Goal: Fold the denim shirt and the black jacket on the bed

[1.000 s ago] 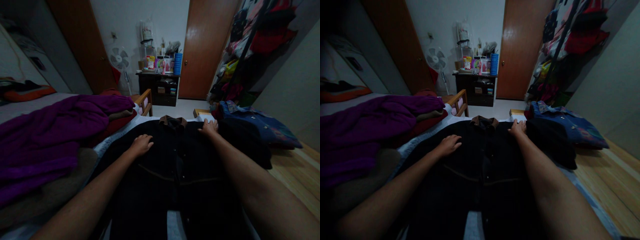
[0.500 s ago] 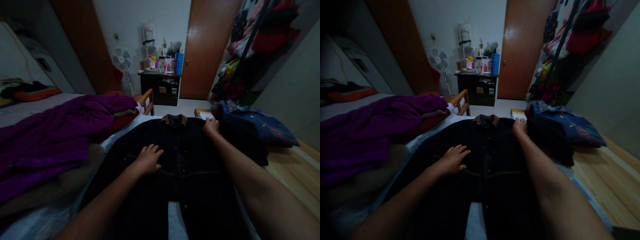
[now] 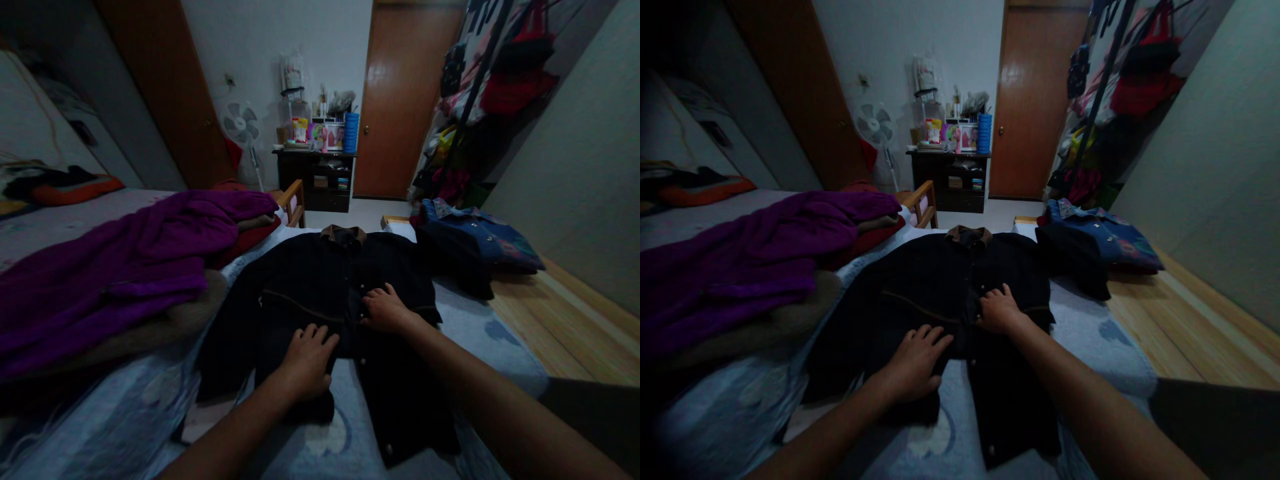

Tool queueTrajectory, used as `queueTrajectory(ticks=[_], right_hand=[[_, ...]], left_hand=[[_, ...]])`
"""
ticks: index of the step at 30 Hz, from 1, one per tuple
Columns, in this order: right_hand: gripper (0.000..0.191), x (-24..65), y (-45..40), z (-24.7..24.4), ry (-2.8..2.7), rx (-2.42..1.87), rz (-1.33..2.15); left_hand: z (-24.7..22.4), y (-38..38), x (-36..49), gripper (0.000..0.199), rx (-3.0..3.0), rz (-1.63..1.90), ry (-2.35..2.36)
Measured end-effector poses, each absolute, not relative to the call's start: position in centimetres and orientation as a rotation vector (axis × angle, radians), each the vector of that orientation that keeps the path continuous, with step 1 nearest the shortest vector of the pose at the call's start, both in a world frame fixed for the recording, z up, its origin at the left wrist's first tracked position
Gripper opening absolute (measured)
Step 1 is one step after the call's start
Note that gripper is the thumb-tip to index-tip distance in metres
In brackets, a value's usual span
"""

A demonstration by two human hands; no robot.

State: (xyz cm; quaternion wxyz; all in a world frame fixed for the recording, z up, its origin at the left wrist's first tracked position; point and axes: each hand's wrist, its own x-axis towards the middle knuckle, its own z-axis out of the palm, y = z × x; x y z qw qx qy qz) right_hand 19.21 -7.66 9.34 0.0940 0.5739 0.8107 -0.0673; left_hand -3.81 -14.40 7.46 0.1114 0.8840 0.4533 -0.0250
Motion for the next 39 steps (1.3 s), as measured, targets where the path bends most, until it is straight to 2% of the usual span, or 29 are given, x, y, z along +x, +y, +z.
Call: queueTrajectory(ticks=[3,6,9,16,21,25,30,35,39], right_hand=[[0.040,19.6,-8.5,8.4,2.337,1.768,-0.234],[0.032,19.1,-10.1,9.0,2.386,1.851,-0.172],[0.030,17.4,-13.1,10.0,2.532,1.854,-0.125],[0.022,14.6,-17.9,8.5,2.628,1.731,-0.239],[0.025,13.7,-17.7,6.9,2.536,1.820,-0.125],[0.023,12.9,-17.2,6.7,2.488,1.921,-0.062],[0.023,12.6,-16.9,6.5,2.472,1.950,-0.032],[0.019,12.9,-16.4,7.4,2.473,1.968,-0.043],[0.018,13.0,-15.7,10.6,2.483,2.007,-0.072]], left_hand=[[7.3,-13.5,-4.1,0.036,2.570,-0.075,1.439],[7.0,-12.3,-5.2,0.020,2.461,-0.044,1.463],[7.5,-11.2,-6.5,0.008,2.367,0.199,1.381],[11.6,-6.6,-8.4,0.001,1.951,0.935,1.712],[12.0,-4.8,-7.1,0.016,1.821,1.215,1.714],[9.9,-9.4,-5.6,0.043,2.270,0.928,1.391],[6.7,-16.1,-5.4,0.042,2.594,0.205,1.190],[5.8,-16.7,-6.5,0.053,2.668,0.190,1.480],[6.5,-15.5,-7.1,0.055,2.632,0.230,1.673]])
